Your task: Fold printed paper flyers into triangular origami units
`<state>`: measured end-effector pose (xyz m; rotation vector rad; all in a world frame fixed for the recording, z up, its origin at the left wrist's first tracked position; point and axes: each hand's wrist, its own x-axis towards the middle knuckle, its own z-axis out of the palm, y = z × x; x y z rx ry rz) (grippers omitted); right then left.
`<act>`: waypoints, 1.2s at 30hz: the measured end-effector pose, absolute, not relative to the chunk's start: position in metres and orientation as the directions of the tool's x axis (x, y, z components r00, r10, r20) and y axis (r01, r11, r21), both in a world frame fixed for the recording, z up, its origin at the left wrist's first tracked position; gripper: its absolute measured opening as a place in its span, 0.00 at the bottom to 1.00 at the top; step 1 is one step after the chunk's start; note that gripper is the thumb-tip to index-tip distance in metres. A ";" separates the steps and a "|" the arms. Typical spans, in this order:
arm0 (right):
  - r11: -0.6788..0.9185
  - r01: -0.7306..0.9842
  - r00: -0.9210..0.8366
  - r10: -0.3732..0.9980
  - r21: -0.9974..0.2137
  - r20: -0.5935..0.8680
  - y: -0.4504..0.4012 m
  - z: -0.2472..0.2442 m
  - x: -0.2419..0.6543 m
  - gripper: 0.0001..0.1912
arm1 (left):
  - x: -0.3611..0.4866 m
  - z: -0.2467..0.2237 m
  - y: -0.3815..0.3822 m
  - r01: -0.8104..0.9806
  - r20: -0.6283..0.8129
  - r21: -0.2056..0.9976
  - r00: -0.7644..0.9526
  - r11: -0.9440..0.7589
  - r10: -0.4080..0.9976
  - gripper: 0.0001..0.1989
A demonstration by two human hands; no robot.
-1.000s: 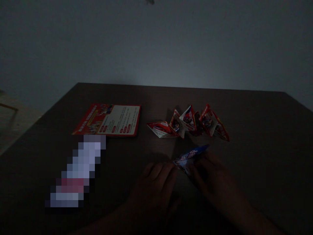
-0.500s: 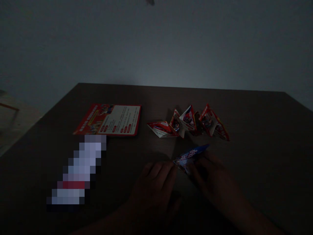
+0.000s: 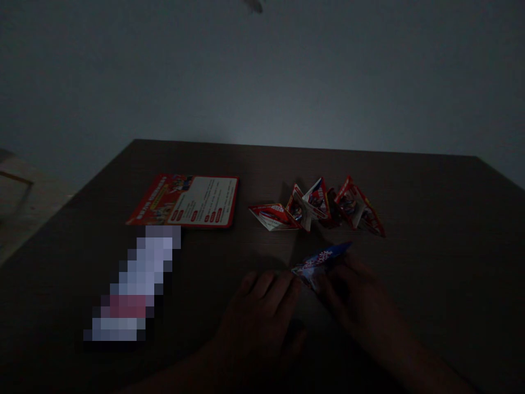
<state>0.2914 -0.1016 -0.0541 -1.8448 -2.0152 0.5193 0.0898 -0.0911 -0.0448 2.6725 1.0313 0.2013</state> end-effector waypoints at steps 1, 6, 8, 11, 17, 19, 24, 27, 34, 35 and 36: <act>0.079 0.866 -0.083 0.996 -0.494 0.013 -0.102 -0.054 0.291 0.12 | 0.090 -0.044 -0.091 0.641 0.024 0.298 0.736 -0.707 0.677 0.25; 0.074 0.864 -0.090 0.996 -0.498 -0.008 -0.102 -0.054 0.292 0.11 | 0.090 -0.042 -0.090 0.643 -0.005 0.313 0.737 -0.699 0.675 0.24; 0.074 0.867 -0.087 0.996 -0.492 -0.003 -0.102 -0.054 0.291 0.12 | 0.090 -0.042 -0.090 0.638 -0.007 0.314 0.742 -0.703 0.670 0.23; 0.064 0.874 -0.068 0.998 -0.481 0.009 -0.102 -0.054 0.290 0.13 | 0.090 -0.044 -0.091 0.638 0.012 0.304 0.740 -0.708 0.672 0.23; 0.068 0.909 -0.051 0.997 -0.411 0.052 -0.101 -0.055 0.288 0.14 | 0.090 -0.046 -0.092 0.631 0.012 0.323 0.742 -0.705 0.670 0.25; 0.075 0.918 -0.053 0.996 -0.390 0.067 -0.100 -0.055 0.288 0.15 | 0.090 -0.046 -0.091 0.634 0.024 0.334 0.734 -0.698 0.679 0.26; 0.078 0.934 -0.066 0.997 -0.349 0.047 -0.101 -0.054 0.290 0.16 | 0.090 -0.044 -0.090 0.638 0.032 0.346 0.725 -0.688 0.688 0.27; 0.083 0.944 -0.076 0.997 -0.320 0.035 -0.103 -0.052 0.293 0.16 | 0.088 -0.041 -0.089 0.627 0.008 0.351 0.740 -0.695 0.672 0.27; 0.071 0.960 -0.066 0.997 -0.271 0.027 -0.108 -0.050 0.301 0.16 | 0.087 -0.042 -0.088 0.631 0.011 0.364 0.733 -0.686 0.680 0.27; 0.072 0.960 -0.069 0.997 -0.272 0.020 -0.109 -0.050 0.302 0.16 | 0.087 -0.041 -0.088 0.629 0.006 0.368 0.735 -0.685 0.678 0.27; 0.071 0.960 -0.069 0.997 -0.272 0.016 -0.109 -0.050 0.303 0.15 | 0.087 -0.041 -0.088 0.629 0.000 0.373 0.735 -0.682 0.678 0.27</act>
